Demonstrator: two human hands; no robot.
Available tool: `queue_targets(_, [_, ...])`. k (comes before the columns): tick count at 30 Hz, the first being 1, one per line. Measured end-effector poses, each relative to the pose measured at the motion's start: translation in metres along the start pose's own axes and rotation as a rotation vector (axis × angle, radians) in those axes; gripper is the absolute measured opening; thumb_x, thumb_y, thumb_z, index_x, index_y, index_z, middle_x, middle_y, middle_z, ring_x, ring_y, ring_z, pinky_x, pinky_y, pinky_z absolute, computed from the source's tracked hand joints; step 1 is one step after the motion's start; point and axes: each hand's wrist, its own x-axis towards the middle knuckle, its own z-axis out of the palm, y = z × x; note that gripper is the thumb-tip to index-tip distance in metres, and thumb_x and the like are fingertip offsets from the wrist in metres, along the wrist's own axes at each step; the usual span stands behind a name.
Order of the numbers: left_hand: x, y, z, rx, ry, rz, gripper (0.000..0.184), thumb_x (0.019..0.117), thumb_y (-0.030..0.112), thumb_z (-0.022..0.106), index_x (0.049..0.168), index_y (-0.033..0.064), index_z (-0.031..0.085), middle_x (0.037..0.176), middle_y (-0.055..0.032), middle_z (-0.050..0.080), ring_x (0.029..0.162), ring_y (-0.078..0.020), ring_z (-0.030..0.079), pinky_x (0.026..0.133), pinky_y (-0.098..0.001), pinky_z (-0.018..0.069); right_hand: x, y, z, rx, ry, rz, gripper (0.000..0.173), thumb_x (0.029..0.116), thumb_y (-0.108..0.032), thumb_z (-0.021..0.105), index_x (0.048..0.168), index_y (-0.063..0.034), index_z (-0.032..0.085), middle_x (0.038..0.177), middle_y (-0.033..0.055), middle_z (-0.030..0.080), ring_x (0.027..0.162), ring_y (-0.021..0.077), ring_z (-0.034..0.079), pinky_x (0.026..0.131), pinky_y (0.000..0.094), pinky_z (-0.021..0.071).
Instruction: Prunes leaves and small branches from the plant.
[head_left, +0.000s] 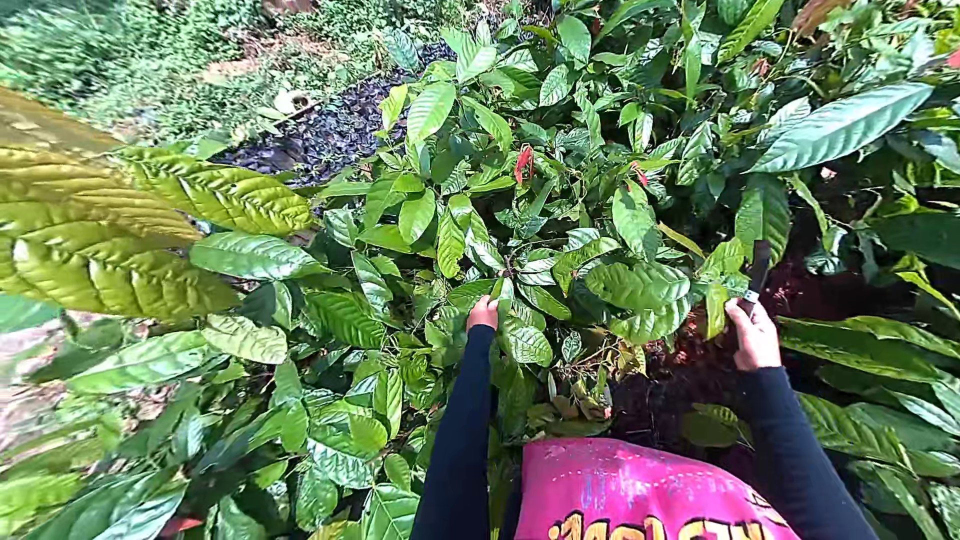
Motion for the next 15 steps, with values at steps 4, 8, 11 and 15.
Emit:
queue_targets(4, [0.000,-0.007,0.000,-0.034,0.023,-0.023,0.043,0.1111,0.022,0.044,0.149,0.0014,0.052,0.149,-0.0245,0.055,0.143,-0.0385,0.049,0.120,-0.0557,0.0350,-0.035,0.034,-0.069,-0.054,0.238,0.065,0.032,0.1037,-0.011,0.052,0.129,0.0086,0.053,0.106,0.0096,0.059,0.086,0.0049,0.055,0.081,0.0258,0.0496])
queue_targets(8, [0.000,-0.007,0.002,-0.062,0.037,0.015,0.043,0.1108,0.020,0.045,0.147,-0.0006,0.052,0.147,-0.0260,0.056,0.141,-0.0383,0.051,0.120,-0.0550,0.0354,-0.067,0.039,-0.119,-0.121,0.413,0.141,0.029,0.1042,-0.014,0.052,0.125,0.0057,0.055,0.099,0.0062,0.054,0.078,0.0038,0.050,0.074,0.0258,0.0468])
queue_targets(11, [-0.004,0.008,0.002,-0.022,0.007,0.056,0.045,0.1107,0.018,0.045,0.151,-0.0017,0.047,0.150,-0.0273,0.053,0.143,-0.0392,0.049,0.121,-0.0532,0.0348,-0.094,0.041,-0.131,-0.126,0.441,0.129,0.032,0.1034,-0.012,0.052,0.129,0.0081,0.053,0.107,0.0100,0.057,0.086,0.0047,0.054,0.081,0.0258,0.0487])
queue_targets(15, [-0.008,0.024,0.014,-0.025,0.192,0.133,0.052,0.1069,0.022,0.054,0.155,0.0043,0.043,0.160,-0.0266,0.039,0.150,-0.0446,0.035,0.120,-0.0598,0.0291,-0.139,0.046,-0.124,-0.240,0.262,0.095,0.030,0.1015,-0.010,0.051,0.121,0.0123,0.054,0.100,0.0108,0.058,0.085,0.0032,0.055,0.081,0.0230,0.0485])
